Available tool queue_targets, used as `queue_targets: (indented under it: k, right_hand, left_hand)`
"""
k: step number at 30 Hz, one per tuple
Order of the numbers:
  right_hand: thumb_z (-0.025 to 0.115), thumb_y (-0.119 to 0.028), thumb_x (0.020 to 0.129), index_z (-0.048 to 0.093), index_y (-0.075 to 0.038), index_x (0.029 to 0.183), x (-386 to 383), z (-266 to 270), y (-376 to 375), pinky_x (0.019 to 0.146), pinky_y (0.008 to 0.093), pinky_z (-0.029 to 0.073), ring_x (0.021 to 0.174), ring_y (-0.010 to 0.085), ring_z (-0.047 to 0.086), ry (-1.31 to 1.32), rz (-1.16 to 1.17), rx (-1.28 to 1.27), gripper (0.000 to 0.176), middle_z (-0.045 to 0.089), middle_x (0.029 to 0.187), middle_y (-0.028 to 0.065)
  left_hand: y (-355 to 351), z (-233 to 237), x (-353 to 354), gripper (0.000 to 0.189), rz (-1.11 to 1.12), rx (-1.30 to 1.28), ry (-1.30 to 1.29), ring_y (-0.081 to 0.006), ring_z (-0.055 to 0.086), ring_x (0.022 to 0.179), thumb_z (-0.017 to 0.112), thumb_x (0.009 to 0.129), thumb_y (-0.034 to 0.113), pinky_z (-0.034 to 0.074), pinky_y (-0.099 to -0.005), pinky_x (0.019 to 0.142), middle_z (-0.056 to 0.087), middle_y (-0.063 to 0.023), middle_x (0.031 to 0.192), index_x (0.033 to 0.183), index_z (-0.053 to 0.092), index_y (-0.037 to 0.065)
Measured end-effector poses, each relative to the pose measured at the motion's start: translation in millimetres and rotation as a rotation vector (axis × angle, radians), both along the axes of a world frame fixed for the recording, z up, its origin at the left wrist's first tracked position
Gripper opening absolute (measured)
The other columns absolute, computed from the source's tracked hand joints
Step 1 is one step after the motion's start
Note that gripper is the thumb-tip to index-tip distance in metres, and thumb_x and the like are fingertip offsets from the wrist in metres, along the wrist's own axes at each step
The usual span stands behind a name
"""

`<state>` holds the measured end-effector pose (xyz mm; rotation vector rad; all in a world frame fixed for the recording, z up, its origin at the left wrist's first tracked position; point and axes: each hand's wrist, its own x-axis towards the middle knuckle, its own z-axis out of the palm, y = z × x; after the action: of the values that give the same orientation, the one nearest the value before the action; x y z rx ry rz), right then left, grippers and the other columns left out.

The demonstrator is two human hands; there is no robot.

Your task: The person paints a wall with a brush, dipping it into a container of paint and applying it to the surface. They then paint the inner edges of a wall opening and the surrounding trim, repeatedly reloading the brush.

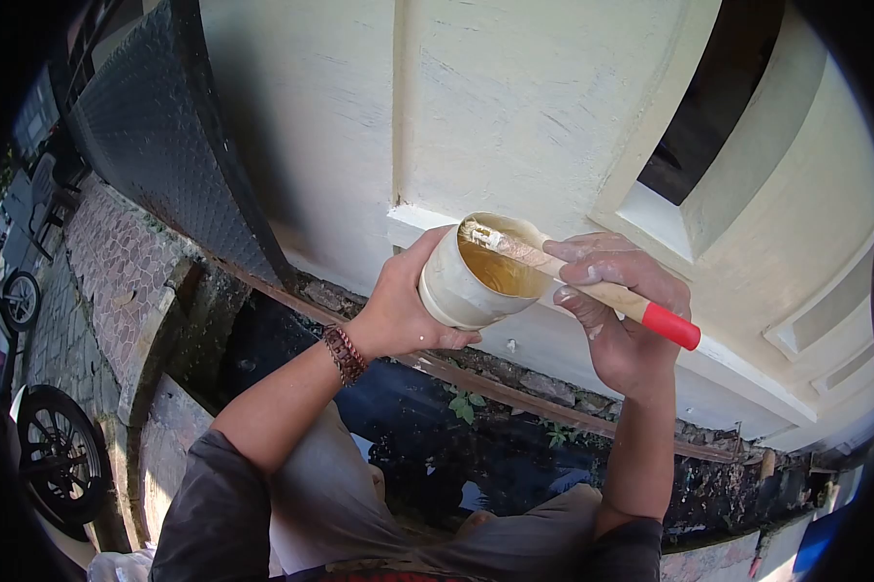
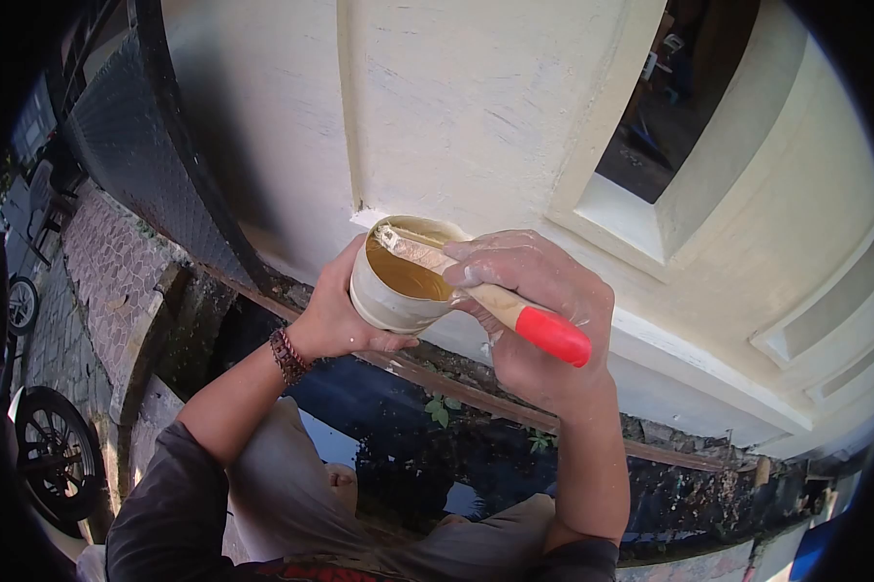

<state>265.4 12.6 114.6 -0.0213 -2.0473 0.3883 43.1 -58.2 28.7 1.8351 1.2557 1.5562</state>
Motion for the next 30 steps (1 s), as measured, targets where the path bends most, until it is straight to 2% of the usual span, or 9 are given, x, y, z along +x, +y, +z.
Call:
queue_targets:
  k: [2,3,5,9,15,22,24,27,30]
  right_hand:
    - [0.074,-0.01,0.087,0.063,-0.004,0.102,10.5,1.6,1.4,0.08,0.0331,0.055,0.096,0.0189,0.067,-0.023,0.083,-0.378,0.02,0.07,0.097,0.0107]
    - [0.074,-0.01,0.087,0.063,-0.004,0.102,13.0,0.6,4.4,0.08,0.0331,0.055,0.096,0.0189,0.067,-0.028,0.079,-0.383,0.02,0.07,0.097,0.0107]
    - [0.078,-0.012,0.085,0.06,-0.003,0.106,14.2,-3.8,13.8,0.079,0.0307,0.054,0.092,0.017,0.066,-0.044,0.226,-0.729,0.029,0.068,0.097,0.0095]
    - [0.076,-0.012,0.086,0.059,-0.002,0.109,12.9,-14.0,30.8,0.064,0.0264,0.053,0.08,0.0134,0.062,-0.05,0.322,-1.007,0.031,0.063,0.092,0.0059]
    - [0.069,-0.014,0.092,0.057,-0.002,0.112,43.2,2.7,42.8,0.062,0.0305,0.058,0.075,0.0153,0.063,0.18,0.159,-0.837,0.026,0.062,0.091,0.0072]
    - [0.066,-0.016,0.095,0.052,-0.002,0.116,154.3,34.5,81.1,0.066,0.0344,0.059,0.077,0.0219,0.066,0.717,0.027,-0.81,0.029,0.064,0.093,0.0122]
    - [0.067,-0.015,0.093,0.053,-0.001,0.111,162.5,44.0,81.0,0.068,0.0333,0.06,0.078,0.0217,0.066,0.975,-0.236,-0.756,0.027,0.064,0.093,0.0136]
    - [0.068,-0.014,0.092,0.052,0.0,0.108,159.7,18.7,67.6,0.07,0.0327,0.061,0.077,0.0212,0.067,1.139,-0.331,-0.714,0.027,0.065,0.09,0.0145]
    - [0.068,-0.006,0.089,0.051,-0.003,0.104,144.6,-58.5,40.1,0.066,0.0323,0.063,0.071,0.019,0.069,1.241,-0.32,-0.786,0.023,0.066,0.086,0.0135]
  left_hand:
    - [0.8,-3.2,0.7,0.103,0.067,-0.027,0.113,-0.0203,0.058,0.119,0.098,0.053,0.023,0.045,-0.0351,0.105,0.06,-0.0107,0.128,0.138,0.044,0.002]
    - [1.8,-5.5,1.0,0.103,0.063,-0.032,0.108,-0.0203,0.058,0.119,0.098,0.053,0.023,0.045,-0.0351,0.105,0.06,-0.0107,0.128,0.138,0.044,0.002]
    - [3.8,-8.7,-1.1,0.101,0.084,0.004,0.186,-0.0199,0.059,0.118,0.097,0.053,0.021,0.045,-0.0344,0.104,0.061,-0.0115,0.127,0.137,0.045,0.001]
    - [3.2,-7.7,2.5,0.099,0.079,-0.03,0.233,-0.0197,0.059,0.117,0.096,0.053,0.018,0.046,-0.0341,0.103,0.061,-0.0114,0.126,0.137,0.045,0.001]
    - [14.4,-14.1,11.8,0.098,0.063,-0.064,0.135,-0.024,0.062,0.117,0.094,0.053,0.015,0.048,-0.0365,0.101,0.063,-0.0123,0.125,0.136,0.045,0.003]
    - [20.9,-24.5,23.9,0.102,0.014,-0.12,-0.007,-0.0218,0.061,0.116,0.096,0.052,0.014,0.048,-0.0354,0.102,0.063,-0.0117,0.124,0.138,0.042,0.002]
    - [22.4,-25.4,29.4,0.097,-0.03,-0.139,-0.096,-0.021,0.061,0.114,0.096,0.053,0.012,0.048,-0.0353,0.101,0.062,-0.0111,0.123,0.134,0.044,0.002]
    - [24.6,-23.4,41.1,0.092,0.005,-0.134,-0.08,-0.0212,0.061,0.113,0.096,0.054,0.012,0.049,-0.0355,0.099,0.062,-0.011,0.123,0.13,0.046,0.002]
    - [28.1,-26.8,53.8,0.089,0.053,-0.109,-0.114,-0.0216,0.062,0.111,0.096,0.057,0.013,0.051,-0.0357,0.097,0.061,-0.012,0.124,0.128,0.045,0.001]
